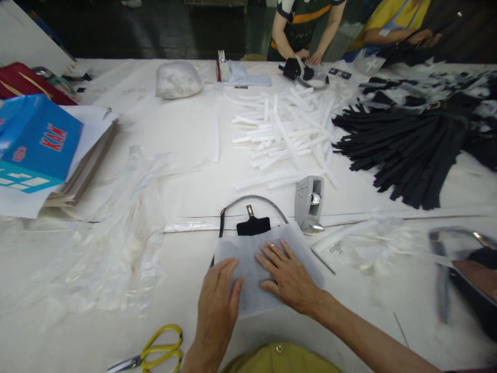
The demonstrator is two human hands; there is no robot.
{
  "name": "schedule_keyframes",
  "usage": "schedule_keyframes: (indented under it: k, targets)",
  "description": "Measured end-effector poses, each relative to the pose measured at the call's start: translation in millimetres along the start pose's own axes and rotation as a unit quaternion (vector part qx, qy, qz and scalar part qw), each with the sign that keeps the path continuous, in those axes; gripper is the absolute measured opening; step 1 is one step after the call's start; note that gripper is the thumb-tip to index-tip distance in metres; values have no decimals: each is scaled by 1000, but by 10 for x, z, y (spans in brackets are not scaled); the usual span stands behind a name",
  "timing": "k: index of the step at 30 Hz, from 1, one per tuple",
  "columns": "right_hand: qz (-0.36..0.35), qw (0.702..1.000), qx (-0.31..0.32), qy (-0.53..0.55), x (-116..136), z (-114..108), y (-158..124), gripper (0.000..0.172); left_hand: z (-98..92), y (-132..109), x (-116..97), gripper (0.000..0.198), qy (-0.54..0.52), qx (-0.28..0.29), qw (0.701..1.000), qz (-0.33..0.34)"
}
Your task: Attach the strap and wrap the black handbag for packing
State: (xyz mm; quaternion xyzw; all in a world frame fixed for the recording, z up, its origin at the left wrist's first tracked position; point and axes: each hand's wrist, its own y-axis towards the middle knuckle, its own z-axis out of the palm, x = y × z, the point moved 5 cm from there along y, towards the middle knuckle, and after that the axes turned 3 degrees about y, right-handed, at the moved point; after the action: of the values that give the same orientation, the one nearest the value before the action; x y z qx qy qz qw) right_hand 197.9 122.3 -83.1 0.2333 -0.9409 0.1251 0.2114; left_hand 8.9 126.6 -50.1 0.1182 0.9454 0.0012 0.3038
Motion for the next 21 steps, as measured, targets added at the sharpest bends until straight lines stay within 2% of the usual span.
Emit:
schedule_keyframes:
  k: [3, 6, 8, 12, 21]
  targets:
    - [1, 1000, 3, 1, -9, 4, -11, 58, 291, -58, -332, 31, -14, 129, 983, 131]
    - [-16, 1000, 1, 9, -22, 7, -79, 57, 542, -134, -396, 30, 18, 186, 970, 158]
    - [-30, 999, -16, 24, -33, -8, -152, 49, 612, -169, -370, 31, 36, 191, 967, 167]
    - [-36, 996, -65, 47, -71, -44, -284, 27, 601, -188, -332, 30, 55, 178, 964, 190]
    - [-47, 991, -110, 59, -90, 44, -296, 20, 690, -194, -313, 34, 114, 186, 951, 221]
